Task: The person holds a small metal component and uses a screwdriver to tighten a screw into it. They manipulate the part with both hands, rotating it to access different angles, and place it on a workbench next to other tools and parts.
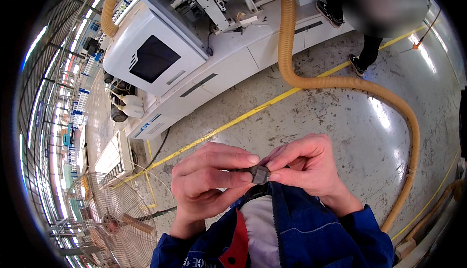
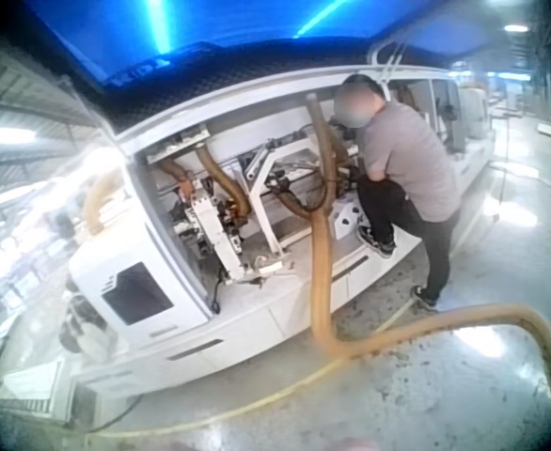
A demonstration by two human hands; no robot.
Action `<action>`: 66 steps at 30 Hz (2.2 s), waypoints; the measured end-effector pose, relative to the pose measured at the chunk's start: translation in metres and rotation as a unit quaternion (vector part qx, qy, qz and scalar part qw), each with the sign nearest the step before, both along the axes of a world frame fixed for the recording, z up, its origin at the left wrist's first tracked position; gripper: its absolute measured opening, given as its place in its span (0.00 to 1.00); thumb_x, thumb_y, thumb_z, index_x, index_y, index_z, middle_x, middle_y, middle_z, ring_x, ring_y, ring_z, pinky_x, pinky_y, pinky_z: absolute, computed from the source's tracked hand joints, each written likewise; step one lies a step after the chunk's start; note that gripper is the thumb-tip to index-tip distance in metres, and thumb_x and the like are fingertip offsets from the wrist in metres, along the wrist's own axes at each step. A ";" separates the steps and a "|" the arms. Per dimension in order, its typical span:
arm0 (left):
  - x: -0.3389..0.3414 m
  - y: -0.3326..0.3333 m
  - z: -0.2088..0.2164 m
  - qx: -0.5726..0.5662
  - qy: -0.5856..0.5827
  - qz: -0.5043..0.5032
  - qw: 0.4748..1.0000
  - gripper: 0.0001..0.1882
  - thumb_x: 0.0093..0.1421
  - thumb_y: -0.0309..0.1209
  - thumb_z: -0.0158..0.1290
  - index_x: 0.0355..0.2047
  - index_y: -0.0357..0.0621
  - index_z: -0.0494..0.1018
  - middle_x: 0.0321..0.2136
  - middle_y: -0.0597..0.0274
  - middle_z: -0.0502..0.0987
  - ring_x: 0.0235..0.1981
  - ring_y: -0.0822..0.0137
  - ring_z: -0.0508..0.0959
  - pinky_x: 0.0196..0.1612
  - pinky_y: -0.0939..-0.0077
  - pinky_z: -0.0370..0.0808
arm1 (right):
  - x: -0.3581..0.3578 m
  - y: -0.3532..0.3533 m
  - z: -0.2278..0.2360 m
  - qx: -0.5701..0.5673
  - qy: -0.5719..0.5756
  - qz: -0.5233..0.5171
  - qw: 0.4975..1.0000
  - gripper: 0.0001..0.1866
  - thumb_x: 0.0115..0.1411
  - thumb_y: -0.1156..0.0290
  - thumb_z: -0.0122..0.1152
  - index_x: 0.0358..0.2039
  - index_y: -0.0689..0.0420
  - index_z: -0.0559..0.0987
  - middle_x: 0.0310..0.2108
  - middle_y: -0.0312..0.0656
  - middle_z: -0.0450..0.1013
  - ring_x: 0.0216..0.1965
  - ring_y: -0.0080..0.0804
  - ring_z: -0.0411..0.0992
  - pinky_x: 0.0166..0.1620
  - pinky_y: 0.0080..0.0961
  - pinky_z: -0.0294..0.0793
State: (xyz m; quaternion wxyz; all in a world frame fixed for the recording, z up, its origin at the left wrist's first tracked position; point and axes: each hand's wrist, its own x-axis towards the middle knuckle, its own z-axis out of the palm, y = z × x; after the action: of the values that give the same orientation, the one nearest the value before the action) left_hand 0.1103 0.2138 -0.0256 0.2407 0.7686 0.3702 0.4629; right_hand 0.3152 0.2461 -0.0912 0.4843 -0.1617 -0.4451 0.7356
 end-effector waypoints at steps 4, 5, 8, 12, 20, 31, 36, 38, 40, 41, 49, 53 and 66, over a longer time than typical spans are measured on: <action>0.000 -0.001 0.002 0.005 0.005 0.003 1.000 0.14 0.43 0.17 0.69 0.29 0.41 0.77 0.38 0.50 0.82 0.38 0.55 0.83 0.39 0.65 0.79 | -0.001 0.000 0.000 0.001 -0.003 0.001 1.000 0.08 0.53 0.82 0.71 0.35 0.66 0.84 0.33 0.44 0.82 0.35 0.22 0.79 0.40 0.18 0.78; 0.001 -0.001 0.003 0.010 0.002 0.009 1.000 0.13 0.44 0.18 0.68 0.28 0.41 0.77 0.37 0.51 0.82 0.37 0.56 0.83 0.38 0.67 0.79 | -0.001 0.000 0.001 -0.001 -0.003 0.002 1.000 0.08 0.53 0.82 0.71 0.35 0.66 0.84 0.33 0.44 0.82 0.35 0.22 0.79 0.40 0.18 0.78; 0.003 -0.001 0.005 0.021 -0.001 0.023 1.000 0.10 0.45 0.19 0.68 0.27 0.40 0.78 0.36 0.54 0.83 0.35 0.58 0.84 0.36 0.70 0.79 | -0.002 -0.001 0.001 0.000 -0.005 0.006 1.000 0.08 0.53 0.82 0.71 0.35 0.66 0.84 0.33 0.43 0.82 0.35 0.22 0.79 0.39 0.18 0.77; 0.002 -0.002 0.006 0.029 0.005 0.025 0.999 0.10 0.46 0.19 0.68 0.27 0.40 0.78 0.36 0.54 0.83 0.34 0.59 0.84 0.36 0.71 0.79 | -0.002 -0.001 0.001 0.005 -0.017 0.008 1.000 0.07 0.54 0.81 0.71 0.35 0.65 0.84 0.33 0.43 0.82 0.35 0.21 0.79 0.39 0.18 0.77; -0.001 -0.003 0.006 0.043 0.014 0.024 0.999 0.10 0.44 0.19 0.68 0.27 0.41 0.79 0.36 0.55 0.83 0.34 0.59 0.84 0.36 0.71 0.79 | -0.005 -0.003 0.002 -0.017 0.010 0.023 1.000 0.08 0.55 0.83 0.70 0.36 0.66 0.84 0.34 0.44 0.82 0.37 0.23 0.79 0.42 0.20 0.78; 0.000 -0.009 -0.003 -0.053 0.023 0.049 0.997 0.13 0.44 0.18 0.68 0.31 0.42 0.81 0.36 0.56 0.84 0.37 0.59 0.84 0.40 0.70 0.80 | 0.002 -0.004 -0.013 -0.022 -0.052 0.015 0.998 0.09 0.56 0.79 0.70 0.38 0.65 0.84 0.33 0.40 0.81 0.35 0.20 0.77 0.41 0.19 0.76; 0.002 -0.013 -0.008 -0.103 0.015 0.049 0.993 0.12 0.46 0.19 0.68 0.32 0.42 0.81 0.37 0.55 0.84 0.37 0.59 0.84 0.40 0.71 0.79 | 0.008 0.000 -0.018 -0.054 -0.091 0.054 0.993 0.08 0.57 0.76 0.70 0.38 0.62 0.85 0.31 0.36 0.81 0.32 0.16 0.74 0.35 0.16 0.73; 0.003 -0.015 -0.009 -0.118 0.016 0.052 0.992 0.11 0.47 0.21 0.67 0.32 0.42 0.81 0.38 0.56 0.84 0.38 0.59 0.84 0.40 0.71 0.79 | 0.010 0.001 -0.012 -0.057 -0.109 0.044 0.991 0.08 0.58 0.76 0.69 0.38 0.62 0.85 0.31 0.36 0.81 0.32 0.16 0.74 0.35 0.15 0.73; 0.002 -0.016 -0.012 -0.117 0.028 0.045 0.992 0.10 0.48 0.21 0.67 0.33 0.42 0.81 0.38 0.56 0.84 0.38 0.59 0.83 0.40 0.70 0.79 | 0.015 -0.001 -0.020 -0.022 -0.167 0.047 0.985 0.09 0.58 0.76 0.69 0.40 0.62 0.85 0.31 0.37 0.81 0.33 0.16 0.75 0.37 0.15 0.74; 0.002 -0.014 -0.011 -0.114 0.034 0.037 0.992 0.10 0.48 0.22 0.67 0.33 0.42 0.81 0.38 0.56 0.84 0.38 0.59 0.83 0.40 0.70 0.79 | 0.014 0.000 -0.021 -0.025 -0.159 0.051 0.986 0.09 0.58 0.76 0.69 0.40 0.62 0.85 0.31 0.37 0.81 0.32 0.16 0.76 0.37 0.16 0.74; 0.011 -0.014 -0.005 -0.154 0.029 0.077 0.985 0.10 0.50 0.20 0.65 0.34 0.38 0.80 0.37 0.54 0.83 0.37 0.61 0.84 0.39 0.73 0.81 | 0.012 0.008 -0.026 -0.053 -0.152 0.090 0.983 0.11 0.60 0.74 0.67 0.43 0.62 0.84 0.32 0.40 0.81 0.33 0.20 0.78 0.39 0.17 0.76; 0.017 -0.019 -0.007 -0.163 0.027 0.125 0.978 0.12 0.44 0.19 0.68 0.30 0.37 0.79 0.35 0.51 0.83 0.38 0.62 0.83 0.43 0.71 0.79 | 0.009 0.006 -0.020 -0.049 -0.168 0.082 0.981 0.11 0.61 0.71 0.67 0.42 0.64 0.84 0.32 0.40 0.81 0.31 0.20 0.78 0.36 0.17 0.76; 0.024 -0.014 -0.019 -0.178 0.048 0.131 0.974 0.10 0.49 0.18 0.65 0.32 0.35 0.77 0.35 0.52 0.82 0.40 0.63 0.82 0.46 0.71 0.77 | 0.015 0.016 -0.031 -0.028 -0.196 0.075 0.977 0.11 0.61 0.70 0.66 0.40 0.64 0.84 0.28 0.37 0.80 0.30 0.19 0.77 0.35 0.17 0.76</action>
State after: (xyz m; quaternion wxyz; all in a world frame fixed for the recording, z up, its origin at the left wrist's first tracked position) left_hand 0.1342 0.1996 -0.0447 0.2930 0.6795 0.5551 0.3800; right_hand 0.3299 0.2621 -0.1223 0.3261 -0.2827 -0.5213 0.7362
